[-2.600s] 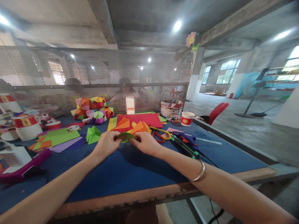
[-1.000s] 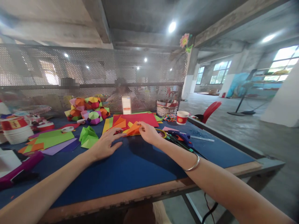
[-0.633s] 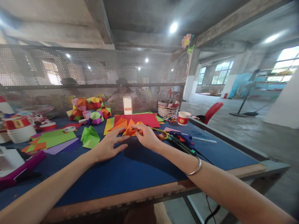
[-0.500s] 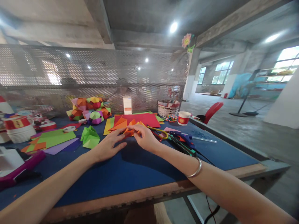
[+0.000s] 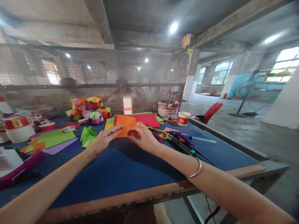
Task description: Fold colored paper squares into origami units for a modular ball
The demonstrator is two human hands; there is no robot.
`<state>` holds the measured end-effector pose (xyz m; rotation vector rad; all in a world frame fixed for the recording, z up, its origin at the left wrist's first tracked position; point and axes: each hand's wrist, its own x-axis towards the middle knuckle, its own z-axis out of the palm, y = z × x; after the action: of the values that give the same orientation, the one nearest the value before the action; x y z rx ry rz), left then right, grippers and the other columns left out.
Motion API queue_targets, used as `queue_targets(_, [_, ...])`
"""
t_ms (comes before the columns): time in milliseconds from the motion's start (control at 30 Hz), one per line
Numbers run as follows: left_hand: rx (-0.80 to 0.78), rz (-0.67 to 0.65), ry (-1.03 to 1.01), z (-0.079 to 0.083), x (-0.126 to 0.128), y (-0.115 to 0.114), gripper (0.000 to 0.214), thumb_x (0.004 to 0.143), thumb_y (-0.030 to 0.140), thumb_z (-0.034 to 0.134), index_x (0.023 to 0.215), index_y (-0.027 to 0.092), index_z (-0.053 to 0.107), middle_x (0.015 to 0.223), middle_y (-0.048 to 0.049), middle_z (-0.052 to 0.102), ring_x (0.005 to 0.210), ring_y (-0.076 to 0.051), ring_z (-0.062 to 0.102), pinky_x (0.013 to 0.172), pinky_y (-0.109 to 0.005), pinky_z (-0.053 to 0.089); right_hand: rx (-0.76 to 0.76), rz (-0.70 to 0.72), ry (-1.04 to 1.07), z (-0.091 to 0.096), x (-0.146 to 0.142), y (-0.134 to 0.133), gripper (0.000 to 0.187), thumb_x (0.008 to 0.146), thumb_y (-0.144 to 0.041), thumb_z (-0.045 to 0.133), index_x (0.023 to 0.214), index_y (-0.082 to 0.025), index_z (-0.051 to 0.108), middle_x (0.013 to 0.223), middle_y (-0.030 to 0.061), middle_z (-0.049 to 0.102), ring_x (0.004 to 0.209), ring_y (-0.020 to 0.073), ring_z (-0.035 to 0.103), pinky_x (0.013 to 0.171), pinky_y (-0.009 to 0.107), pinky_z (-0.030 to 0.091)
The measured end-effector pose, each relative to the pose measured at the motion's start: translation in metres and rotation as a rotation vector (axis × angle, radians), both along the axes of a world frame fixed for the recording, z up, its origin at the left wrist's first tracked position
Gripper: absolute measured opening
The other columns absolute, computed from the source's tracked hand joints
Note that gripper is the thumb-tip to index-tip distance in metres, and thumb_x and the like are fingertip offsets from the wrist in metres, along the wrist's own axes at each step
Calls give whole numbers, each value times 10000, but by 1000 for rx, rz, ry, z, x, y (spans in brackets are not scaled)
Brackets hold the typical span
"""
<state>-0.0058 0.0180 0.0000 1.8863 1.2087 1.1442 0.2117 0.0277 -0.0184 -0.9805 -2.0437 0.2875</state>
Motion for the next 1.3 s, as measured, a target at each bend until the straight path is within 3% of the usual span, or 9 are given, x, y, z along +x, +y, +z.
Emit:
queue_targets(100, [-177, -67, -186, 0, 3, -4, 555, 778, 502, 739, 1254, 217, 746, 1062, -88, 799, 946, -292, 727, 782, -361, 570, -87, -68, 56, -1, 0, 4, 191, 926, -342, 672, 943, -154, 701, 1018, 107, 681, 1056, 238, 607, 992, 432, 471])
queue_targets(233, [-274, -169, -356, 2, 8, -9, 604, 700, 516, 832, 1214, 206, 764, 1155, -96, 779, 1024, -273, 708, 860, -332, 538, -239, -211, 371, -5, -1, 10, 432, 802, -368, 778, 1120, -149, 586, 1182, 138, 644, 1032, 233, 624, 953, 414, 512])
queue_targets(300, [-290, -180, -361, 3, 9, -12, 587, 684, 504, 853, 1187, 211, 775, 1140, -93, 782, 1046, -279, 700, 867, -332, 531, -370, -149, 569, -6, -3, 11, 507, 799, -388, 763, 1190, -172, 522, 1156, 116, 665, 949, 212, 659, 877, 377, 551])
queue_targets(367, [-301, -178, -329, 4, 9, -14, 570, 686, 502, 850, 1172, 214, 778, 1116, -96, 786, 1033, -295, 704, 854, -354, 534, -505, 11, 675, -6, -3, 10, 426, 834, -416, 712, 1152, -191, 539, 1043, 79, 706, 899, 210, 686, 813, 347, 569])
queue_targets(433, [-269, -165, -257, 5, 8, -14, 516, 690, 492, 844, 1118, 209, 790, 1111, -101, 784, 1051, -316, 696, 875, -387, 533, -563, 111, 652, -6, -4, 9, 329, 843, -445, 694, 1024, -186, 603, 917, 61, 724, 881, 227, 698, 778, 333, 568])
queue_targets(533, [-140, -98, -202, 3, 7, -11, 458, 663, 436, 865, 1037, 190, 764, 1142, -106, 762, 1125, -326, 669, 950, -412, 520, -510, 83, 501, -6, -3, 7, 336, 808, -488, 731, 871, -165, 660, 815, 58, 725, 876, 253, 699, 737, 321, 558])
queue_targets(733, [-181, -66, -377, 0, 8, -4, 732, 580, 387, 921, 1197, 199, 576, 1043, -81, 774, 919, -277, 748, 796, -395, 597, -450, 118, 393, -9, -4, 5, 258, 834, -413, 726, 894, -163, 700, 918, 70, 762, 858, 228, 705, 726, 307, 556])
queue_targets(1067, [-278, -82, -292, 1, 11, -13, 553, 491, 398, 963, 977, 189, 801, 1025, -63, 829, 959, -303, 759, 873, -375, 594, -487, 277, 355, -3, -6, -4, 367, 787, -402, 784, 1046, -151, 712, 1058, 91, 767, 1023, 272, 711, 899, 384, 586])
queue_targets(1300, [-295, -69, -286, -1, 8, -8, 519, 492, 471, 955, 905, 186, 824, 985, -78, 833, 910, -289, 766, 908, -403, 579, -474, 209, 335, -6, -6, -1, 240, 788, -326, 768, 949, -156, 715, 999, 98, 768, 1041, 315, 708, 920, 442, 584])
